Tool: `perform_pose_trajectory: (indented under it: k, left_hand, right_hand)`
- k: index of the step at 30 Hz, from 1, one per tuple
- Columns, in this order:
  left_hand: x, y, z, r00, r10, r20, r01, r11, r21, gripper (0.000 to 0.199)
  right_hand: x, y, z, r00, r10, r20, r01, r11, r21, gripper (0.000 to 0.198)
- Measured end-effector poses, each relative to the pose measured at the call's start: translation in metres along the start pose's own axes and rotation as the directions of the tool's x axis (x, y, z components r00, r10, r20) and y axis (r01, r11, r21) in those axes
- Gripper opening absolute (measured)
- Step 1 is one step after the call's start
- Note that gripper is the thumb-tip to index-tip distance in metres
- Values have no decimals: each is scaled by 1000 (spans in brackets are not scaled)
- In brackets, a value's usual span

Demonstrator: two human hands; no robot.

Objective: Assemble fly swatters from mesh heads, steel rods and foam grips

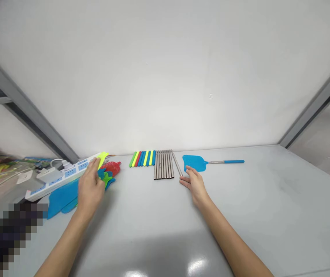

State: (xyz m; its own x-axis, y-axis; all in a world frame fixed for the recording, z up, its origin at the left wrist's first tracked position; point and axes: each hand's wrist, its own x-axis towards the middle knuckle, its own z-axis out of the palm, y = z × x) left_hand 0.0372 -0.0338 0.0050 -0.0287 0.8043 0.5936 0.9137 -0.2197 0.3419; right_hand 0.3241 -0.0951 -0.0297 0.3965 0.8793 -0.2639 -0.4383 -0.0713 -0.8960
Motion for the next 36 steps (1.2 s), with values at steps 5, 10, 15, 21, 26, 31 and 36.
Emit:
perform_pose_trajectory:
  k: [5, 10, 15, 21, 26, 31, 36]
  left_hand:
    - [-4, 6, 6, 991, 136, 3, -134, 986, -103, 64]
    - [-7, 9, 10, 991, 134, 17, -132, 984, -117, 63]
    - [-11, 12, 13, 987, 155, 36, -150, 981, -125, 65]
    - [-18, 20, 15, 977, 194, 83, -184, 976, -117, 70]
    - [-22, 29, 14, 967, 224, 123, -213, 972, -100, 72]
    - [-26, 36, 15, 959, 238, 155, -225, 970, -93, 72]
    - [-29, 41, 16, 946, 269, 178, -251, 961, -118, 74]
  right_hand:
    - [-3, 4, 6, 999, -3, -44, 5, 999, 52, 34]
    - [0, 10, 5, 1000, -22, -2, 22, 998, 54, 34]
    - [2, 11, 4, 994, 1, 111, -6, 999, 46, 25]
    - [0, 9, 6, 988, 2, 157, -6, 1000, 29, 20]
    - [-2, 8, 7, 988, 11, 152, -16, 999, 35, 23]
    - [-3, 3, 7, 992, 24, 127, -22, 1000, -22, 23]
    - [-4, 1, 6, 986, 31, 162, -26, 999, -33, 22]
